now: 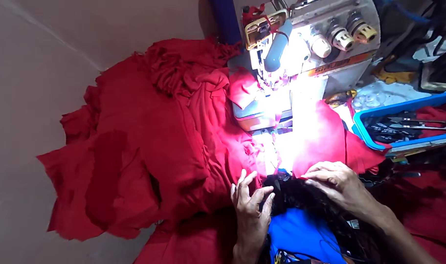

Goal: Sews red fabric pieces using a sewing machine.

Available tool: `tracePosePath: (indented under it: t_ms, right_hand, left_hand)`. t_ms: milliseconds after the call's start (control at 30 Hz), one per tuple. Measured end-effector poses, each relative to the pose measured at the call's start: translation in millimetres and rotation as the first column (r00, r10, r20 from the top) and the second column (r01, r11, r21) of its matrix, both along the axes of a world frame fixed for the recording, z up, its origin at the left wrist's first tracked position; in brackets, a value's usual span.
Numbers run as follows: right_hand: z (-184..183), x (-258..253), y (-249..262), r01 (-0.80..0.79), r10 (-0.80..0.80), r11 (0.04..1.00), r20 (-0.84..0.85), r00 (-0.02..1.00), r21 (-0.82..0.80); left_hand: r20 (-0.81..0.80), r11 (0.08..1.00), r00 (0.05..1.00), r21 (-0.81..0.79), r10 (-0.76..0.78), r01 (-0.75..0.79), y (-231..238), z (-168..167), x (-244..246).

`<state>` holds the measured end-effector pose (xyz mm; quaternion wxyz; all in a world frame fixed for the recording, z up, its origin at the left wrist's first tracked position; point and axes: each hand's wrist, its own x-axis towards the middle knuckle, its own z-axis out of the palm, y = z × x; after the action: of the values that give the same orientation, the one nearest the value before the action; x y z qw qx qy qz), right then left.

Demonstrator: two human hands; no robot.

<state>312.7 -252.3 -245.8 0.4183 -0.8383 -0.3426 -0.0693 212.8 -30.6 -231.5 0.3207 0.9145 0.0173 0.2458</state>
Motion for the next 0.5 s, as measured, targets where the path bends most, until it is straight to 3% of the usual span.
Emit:
tracePosePath:
  t_ms: [100,167,233,267,333,400,433,500]
  right_hand:
    - [27.5,13.8,-6.4,0.165,-0.155,0.983,-0.124,0.980,0.082]
    - [56.3,23.8,-6.4,0.350,-0.329,0.925,-0.146,0.933,0.147]
    - [80.3,28.8,-7.1,0.421,-0.410,0.878,-0.094,0.907,0.227]
    - [89.2,28.2,-6.8,0.388,-0.396,0.881,-0.027,0.918,0.270]
    - [98.9,21.0,-7.0,0.251,-0.302,0.926,0.154,0.941,0.283]
    - [96.9,8.7,-7.1,0.122,-0.191,0.962,0.281,0.941,0.244]
    - [92.4,1.9,-7.7,0.080,-0.145,0.973,0.302,0.942,0.216]
    - [75.1,-7.1,-12.3,0.031,-0.074,0.988,0.290,0.954,0.148]
  left_hand:
    - [0.025,0.999,0.999,0.001,-0.040,0.040,-8.3,5.2,5.0]
    - [0.050,0.969,0.978,-0.130,-0.205,0.210,-14.7,11.5,15.5]
    - [0.024,0.818,0.894,-0.392,-0.447,0.420,-22.0,23.0,34.0]
    - [-0.047,0.717,0.838,-0.544,-0.544,0.435,-26.7,32.2,45.4]
    - [-0.199,0.531,0.732,-0.809,-0.652,0.254,-37.5,50.1,75.5]
    - [-0.275,0.407,0.729,-0.913,-0.627,0.006,-44.1,52.6,109.1]
    - [-0.311,0.405,0.759,-0.912,-0.572,-0.069,-43.8,48.6,123.0]
    - [-0.385,0.573,0.813,-0.816,-0.437,-0.079,-40.8,43.5,136.7]
